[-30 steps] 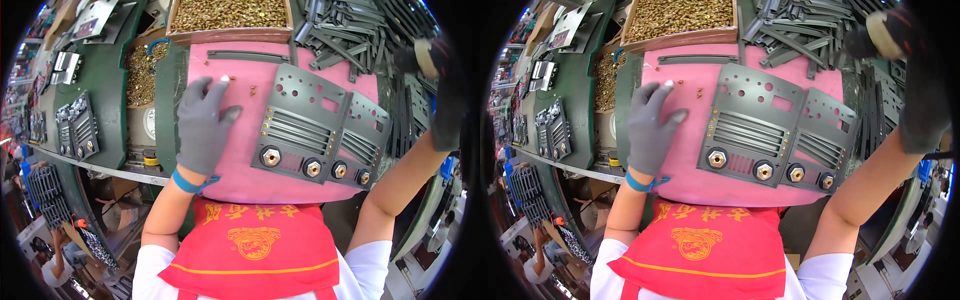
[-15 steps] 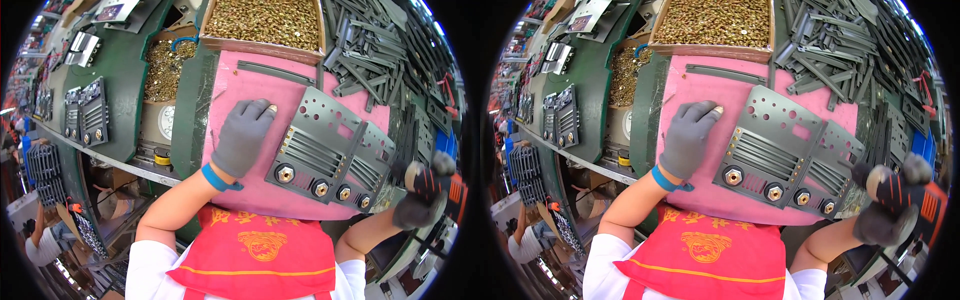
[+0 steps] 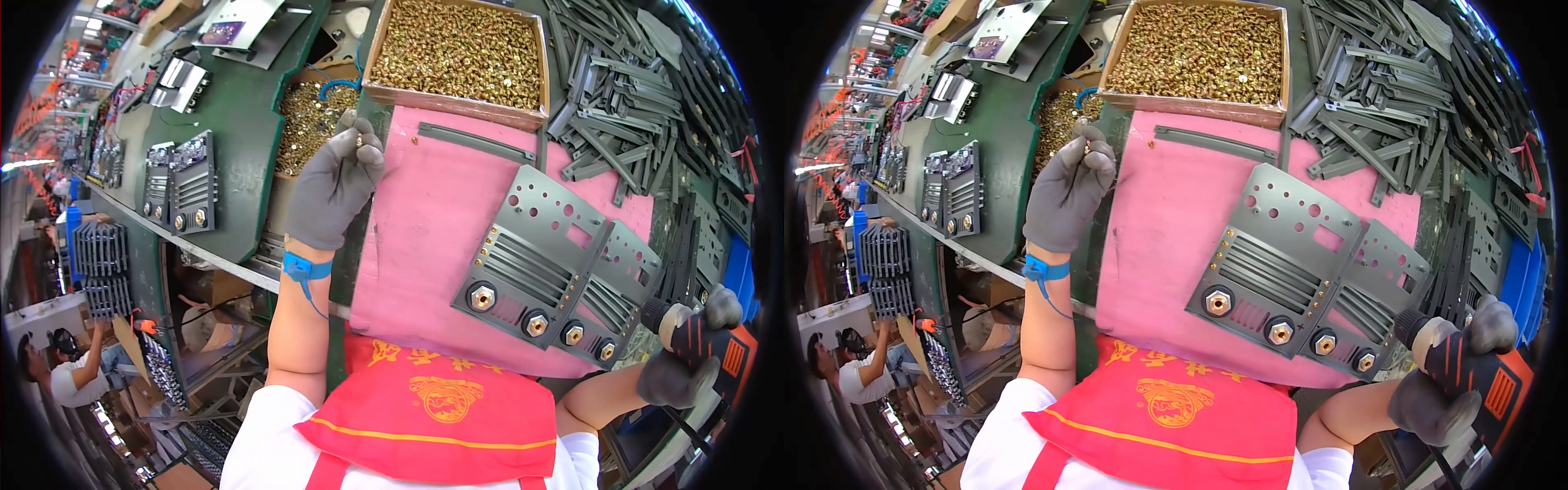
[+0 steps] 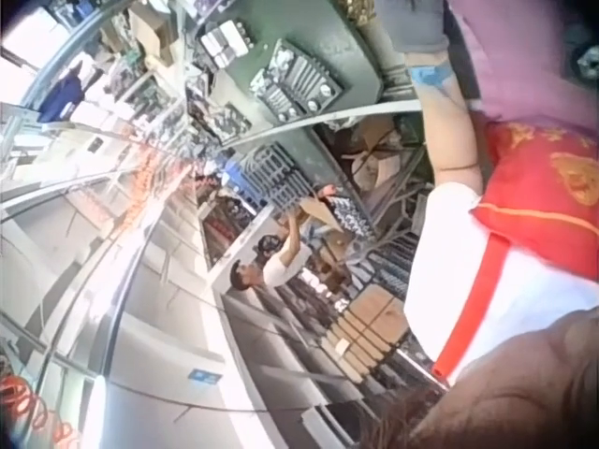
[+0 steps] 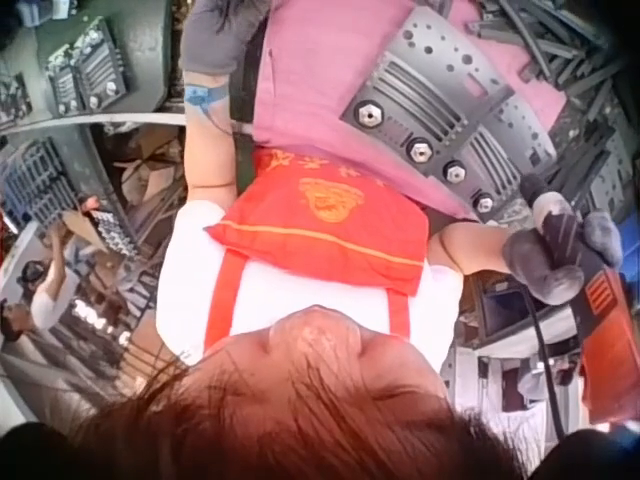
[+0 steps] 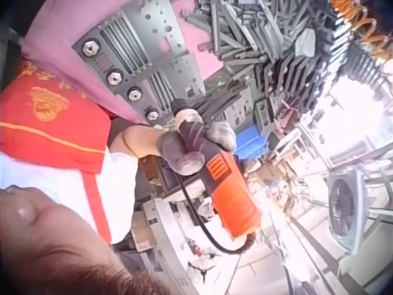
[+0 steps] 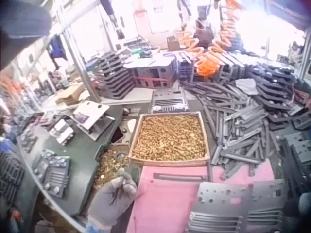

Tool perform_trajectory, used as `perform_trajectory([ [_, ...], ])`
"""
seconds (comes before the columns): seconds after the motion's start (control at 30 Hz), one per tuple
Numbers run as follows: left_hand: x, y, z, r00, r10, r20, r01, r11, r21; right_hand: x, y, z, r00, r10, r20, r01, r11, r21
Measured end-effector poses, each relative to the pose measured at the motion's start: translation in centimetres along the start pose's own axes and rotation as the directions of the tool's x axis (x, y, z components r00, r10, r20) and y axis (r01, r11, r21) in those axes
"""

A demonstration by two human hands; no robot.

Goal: Assembling metal components and heat sinks onto a base plate using an electric screwdriver on a factory line.

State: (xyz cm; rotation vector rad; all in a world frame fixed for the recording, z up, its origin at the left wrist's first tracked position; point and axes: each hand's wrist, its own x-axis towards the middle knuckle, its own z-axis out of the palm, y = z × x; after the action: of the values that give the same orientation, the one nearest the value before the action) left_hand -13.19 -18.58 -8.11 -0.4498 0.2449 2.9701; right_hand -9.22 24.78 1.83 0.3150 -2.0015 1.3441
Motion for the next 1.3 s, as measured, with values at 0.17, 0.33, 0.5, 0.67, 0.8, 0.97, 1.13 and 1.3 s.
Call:
perform_trajectory([
  [0.17,0.4,0.2,0.4,0.995,-0.039,-0.096,0.06,0.974,0.219,-0.5,-1.0,0.8,0.996,0.007,0.091,-0.018,0.993,0.12],
  [0.33,1.8,-2.7,0.9,0.874,0.36,0.325,-0.13,-0.471,0.873,-1.4,-2.5,1.8,0.939,0.342,-0.04,-0.317,0.902,0.294],
  [0.5,3.2,-3.8,-0.8,0.784,0.279,0.555,-0.23,-0.699,0.677,-0.8,-3.8,3.6,0.943,0.259,0.208,-0.332,0.74,0.585],
  [0.67,2.2,-4.0,1.1,0.821,0.31,0.48,-0.146,-0.699,0.7,2.7,-6.5,1.7,0.943,0.09,0.32,-0.284,0.72,0.634],
  [0.8,-2.4,-5.4,4.5,0.996,-0.081,-0.037,0.048,0.148,0.988,5.8,-7.7,-1.4,0.772,0.081,0.63,-0.562,0.549,0.619],
  [0.97,-6.4,-11.9,5.1,0.798,-0.596,-0.085,0.438,0.479,0.761,3.4,-10.2,1.2,0.854,0.071,0.516,-0.45,0.598,0.663],
  [1.13,-7.4,-15.3,4.0,0.78,-0.618,-0.099,0.478,0.486,0.732,-0.6,-11.9,7.0,0.896,0.385,0.222,-0.417,0.556,0.718],
  [1.3,-8.1,-15.2,4.4,0.803,-0.578,-0.145,0.457,0.441,0.772,-1.0,-11.7,9.0,0.896,0.392,0.209,-0.415,0.572,0.707],
])
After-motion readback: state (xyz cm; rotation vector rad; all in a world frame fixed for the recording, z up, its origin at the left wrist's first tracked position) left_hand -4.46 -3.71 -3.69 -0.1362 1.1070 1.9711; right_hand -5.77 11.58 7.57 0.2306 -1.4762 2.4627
